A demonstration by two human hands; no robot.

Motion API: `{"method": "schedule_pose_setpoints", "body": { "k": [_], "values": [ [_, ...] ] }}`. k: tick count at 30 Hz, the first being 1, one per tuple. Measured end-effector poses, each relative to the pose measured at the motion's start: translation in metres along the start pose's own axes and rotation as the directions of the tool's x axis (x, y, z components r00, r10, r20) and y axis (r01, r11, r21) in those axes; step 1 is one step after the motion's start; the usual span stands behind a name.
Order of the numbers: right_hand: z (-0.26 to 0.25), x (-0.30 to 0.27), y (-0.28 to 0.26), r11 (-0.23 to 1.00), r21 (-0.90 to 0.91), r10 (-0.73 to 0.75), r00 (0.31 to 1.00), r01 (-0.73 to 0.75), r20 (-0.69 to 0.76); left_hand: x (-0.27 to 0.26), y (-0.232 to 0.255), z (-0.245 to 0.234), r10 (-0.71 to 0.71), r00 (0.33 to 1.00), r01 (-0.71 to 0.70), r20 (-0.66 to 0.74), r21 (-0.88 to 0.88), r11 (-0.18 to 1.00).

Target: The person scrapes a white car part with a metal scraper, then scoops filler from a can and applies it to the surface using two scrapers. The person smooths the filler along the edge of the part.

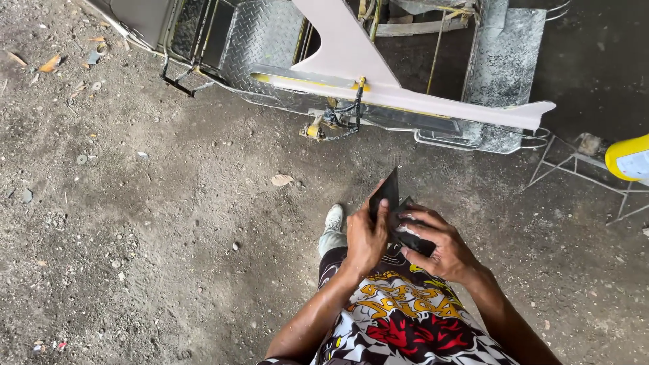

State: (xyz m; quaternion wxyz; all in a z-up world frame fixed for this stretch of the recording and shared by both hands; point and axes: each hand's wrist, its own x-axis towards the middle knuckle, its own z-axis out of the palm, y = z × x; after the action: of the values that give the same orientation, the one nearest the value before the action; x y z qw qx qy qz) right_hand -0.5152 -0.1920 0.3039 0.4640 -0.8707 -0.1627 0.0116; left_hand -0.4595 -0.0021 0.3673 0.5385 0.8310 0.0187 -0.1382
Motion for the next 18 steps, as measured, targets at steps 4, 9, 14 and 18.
{"method": "schedule_pose_setpoints", "body": {
  "k": [4,9,14,18],
  "values": [
    [0.007,0.003,-0.002,0.998,0.012,-0.055,0.995,0.055,0.078,0.007,-0.021,-0.003,0.227,0.964,-0.237,-0.14,-0.054,0.97],
    [0.011,0.006,0.015,1.0,0.003,-0.017,0.961,0.016,0.274,0.004,-0.036,-0.012,0.202,0.952,-0.255,-0.228,-0.235,0.938],
    [0.005,0.012,-0.005,0.996,-0.022,-0.072,0.963,0.081,0.259,0.024,-0.074,-0.023,0.095,0.944,-0.196,-0.315,-0.305,0.932],
    [0.03,0.03,-0.041,0.93,0.185,-0.329,0.944,0.318,0.029,0.026,-0.084,-0.048,-0.232,0.973,0.136,0.018,-0.852,0.506]
  ]
}}
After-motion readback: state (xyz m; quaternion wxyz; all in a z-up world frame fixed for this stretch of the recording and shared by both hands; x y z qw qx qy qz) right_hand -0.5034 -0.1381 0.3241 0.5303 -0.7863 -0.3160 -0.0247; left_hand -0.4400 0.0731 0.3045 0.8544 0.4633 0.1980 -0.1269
